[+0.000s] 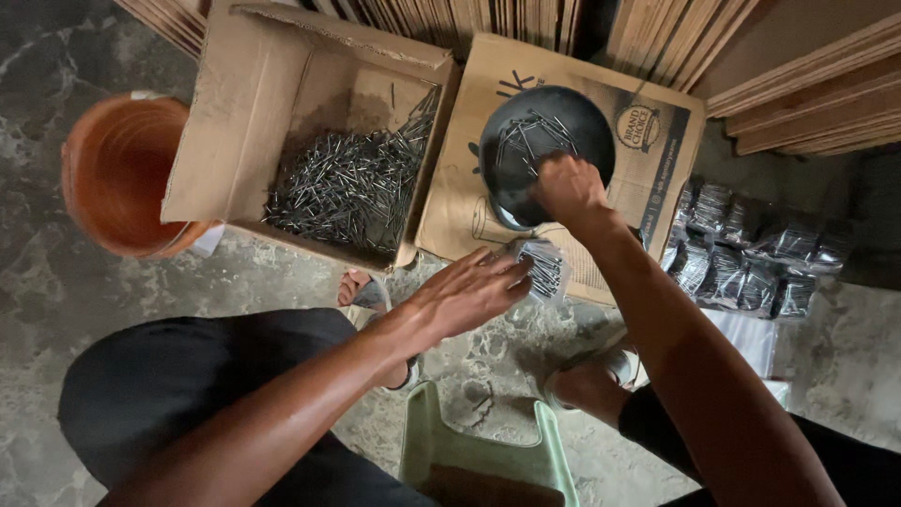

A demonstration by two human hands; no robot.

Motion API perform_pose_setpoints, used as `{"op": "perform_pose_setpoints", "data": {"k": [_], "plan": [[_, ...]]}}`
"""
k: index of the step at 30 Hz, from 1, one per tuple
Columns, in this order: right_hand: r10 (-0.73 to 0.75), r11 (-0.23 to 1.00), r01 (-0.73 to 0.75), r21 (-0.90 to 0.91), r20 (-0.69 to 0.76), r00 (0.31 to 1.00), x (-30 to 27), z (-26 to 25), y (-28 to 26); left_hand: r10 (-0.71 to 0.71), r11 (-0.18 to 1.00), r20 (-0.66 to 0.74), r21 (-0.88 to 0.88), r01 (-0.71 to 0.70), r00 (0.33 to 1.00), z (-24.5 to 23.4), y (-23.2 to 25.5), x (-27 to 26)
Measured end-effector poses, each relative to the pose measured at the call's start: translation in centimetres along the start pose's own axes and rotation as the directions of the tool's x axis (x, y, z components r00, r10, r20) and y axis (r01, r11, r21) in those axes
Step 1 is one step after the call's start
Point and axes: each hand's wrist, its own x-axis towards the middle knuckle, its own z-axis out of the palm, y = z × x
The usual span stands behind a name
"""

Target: The person takes nails from a metal container and a cardboard box and places them into small plastic bags.

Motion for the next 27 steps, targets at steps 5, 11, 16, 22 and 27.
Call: {"op": "perform_pose_setpoints", "data": {"k": [5, 11, 16, 22, 27], "plan": [[-0.021, 0.980, -0.065, -0.186, -0.430, 0.903, -0.7, 4.7, 1.0, 0.004, 0.998, 0.034, -0.065, -0.002, 0.999, -2.0, 0.1, -0.3], [-0.079, 0.985, 0.131, 0.116, -0.371, 0.925, -2.6, -2.3, 2.4, -0.002, 0.999, 0.109, -0.042, 0.006, 0.994, 0.1, 0.2, -0.3], [-0.070, 0.780, 0.096, 0.618, -0.066, 0.995, -5.8, -9.0, 2.1, 0.026, 0.994, 0.186, -0.106, -0.007, 0.982, 0.8, -0.5, -0.1], [-0.143, 0.778, 0.018, 0.628, 0.149, 0.978, -10.8, -10.4, 0.8, -0.027, 0.995, 0.179, -0.085, 0.042, 0.984, 0.4, -0.7, -0.3], [-0.135, 0.863, 0.115, 0.492, 0.004, 0.991, -13.3, -9.3, -0.8, -0.039, 0.991, 0.238, -0.113, 0.068, 0.971, 1.6, -0.7, -0.7]]}}
